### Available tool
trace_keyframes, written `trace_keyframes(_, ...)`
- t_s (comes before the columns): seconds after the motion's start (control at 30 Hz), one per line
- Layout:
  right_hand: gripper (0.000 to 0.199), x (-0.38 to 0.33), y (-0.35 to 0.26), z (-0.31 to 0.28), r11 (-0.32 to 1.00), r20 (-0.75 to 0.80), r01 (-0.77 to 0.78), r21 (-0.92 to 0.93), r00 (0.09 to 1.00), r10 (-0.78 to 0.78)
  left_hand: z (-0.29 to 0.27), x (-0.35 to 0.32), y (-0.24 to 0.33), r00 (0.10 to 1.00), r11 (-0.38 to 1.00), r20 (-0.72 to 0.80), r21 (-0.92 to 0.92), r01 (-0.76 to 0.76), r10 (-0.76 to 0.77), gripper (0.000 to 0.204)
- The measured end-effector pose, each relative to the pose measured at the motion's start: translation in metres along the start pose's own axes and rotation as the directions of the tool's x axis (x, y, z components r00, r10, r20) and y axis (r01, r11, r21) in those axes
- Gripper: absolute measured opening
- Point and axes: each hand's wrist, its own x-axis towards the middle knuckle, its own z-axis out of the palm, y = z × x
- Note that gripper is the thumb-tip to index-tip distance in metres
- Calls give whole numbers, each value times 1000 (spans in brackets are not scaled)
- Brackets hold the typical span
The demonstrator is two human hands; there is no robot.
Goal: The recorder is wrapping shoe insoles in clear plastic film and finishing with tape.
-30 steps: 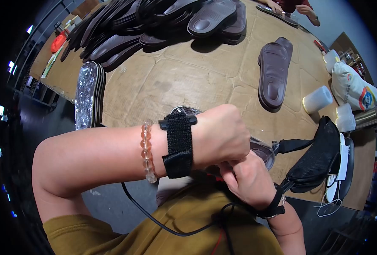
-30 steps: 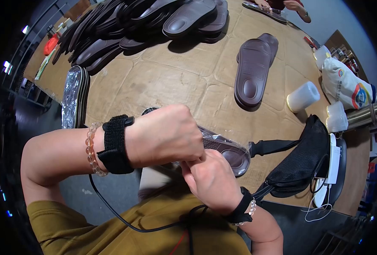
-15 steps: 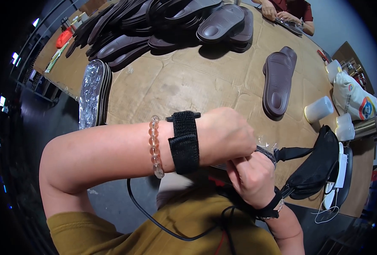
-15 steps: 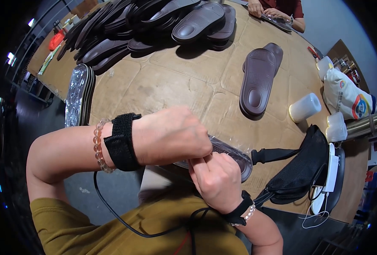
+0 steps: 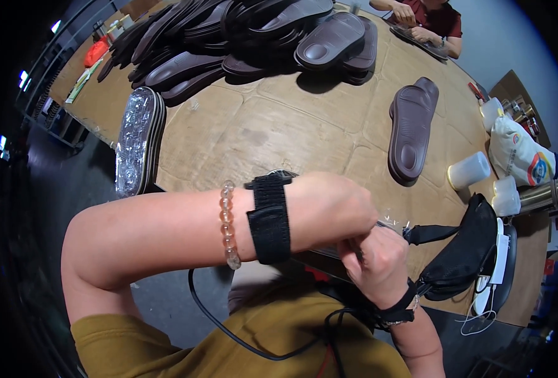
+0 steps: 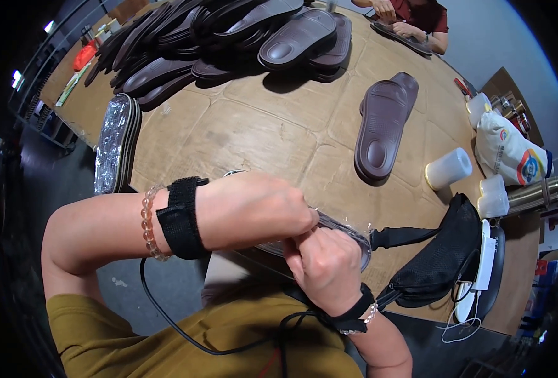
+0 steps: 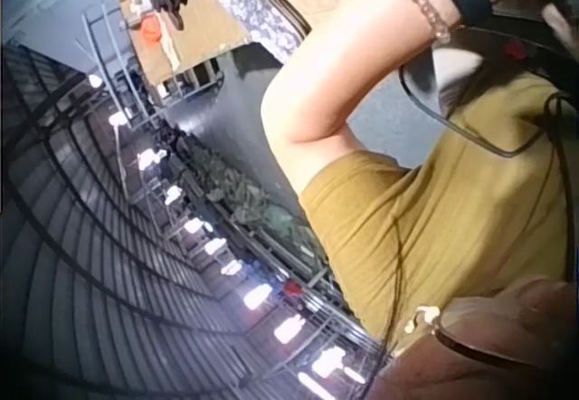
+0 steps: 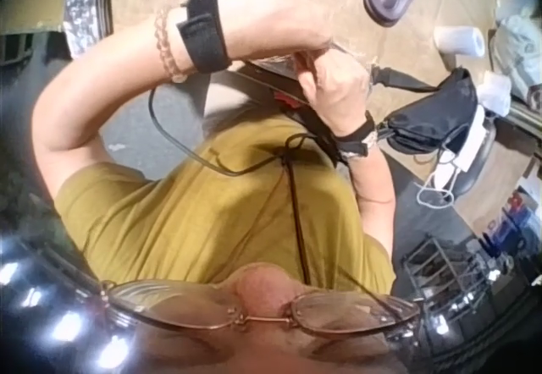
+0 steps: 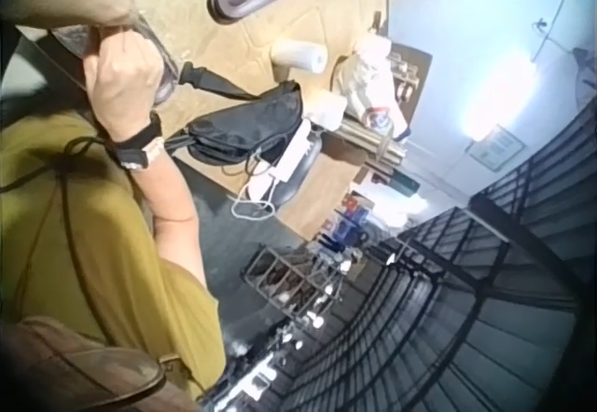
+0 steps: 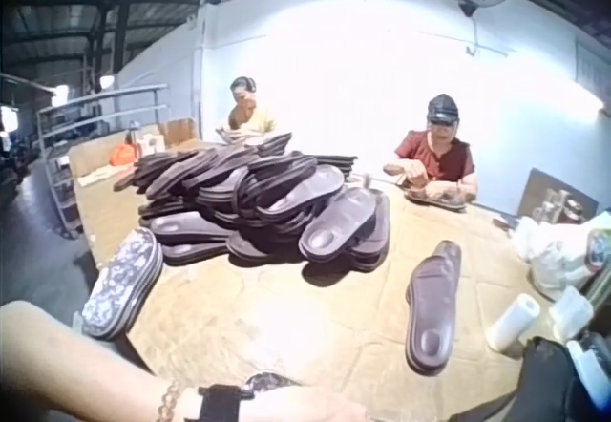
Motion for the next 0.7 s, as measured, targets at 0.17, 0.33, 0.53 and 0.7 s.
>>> trace_keyframes(0.17, 25, 10, 16, -35, 986, -170, -154, -64, 975, 141, -4, -4, -2, 997, 999, 66, 26, 32, -34, 17)
trace_keyframes(0.33, 45, 19, 37, -44, 958, -165, -167, -235, 978, 130, -5, -7, 0, 999, 999, 46, 51, 4, -6, 23)
trace_keyframes(0.53, 55, 11, 51, -36, 905, 93, -401, -138, 905, 415, -8, -7, 0, 997, 999, 77, 31, 19, -21, 35)
trace_keyframes(0.7, 31, 11, 52, -33, 846, 197, -530, 64, 837, 510, -11, -5, 5, 980, 985, 108, 65, 161, -167, 54)
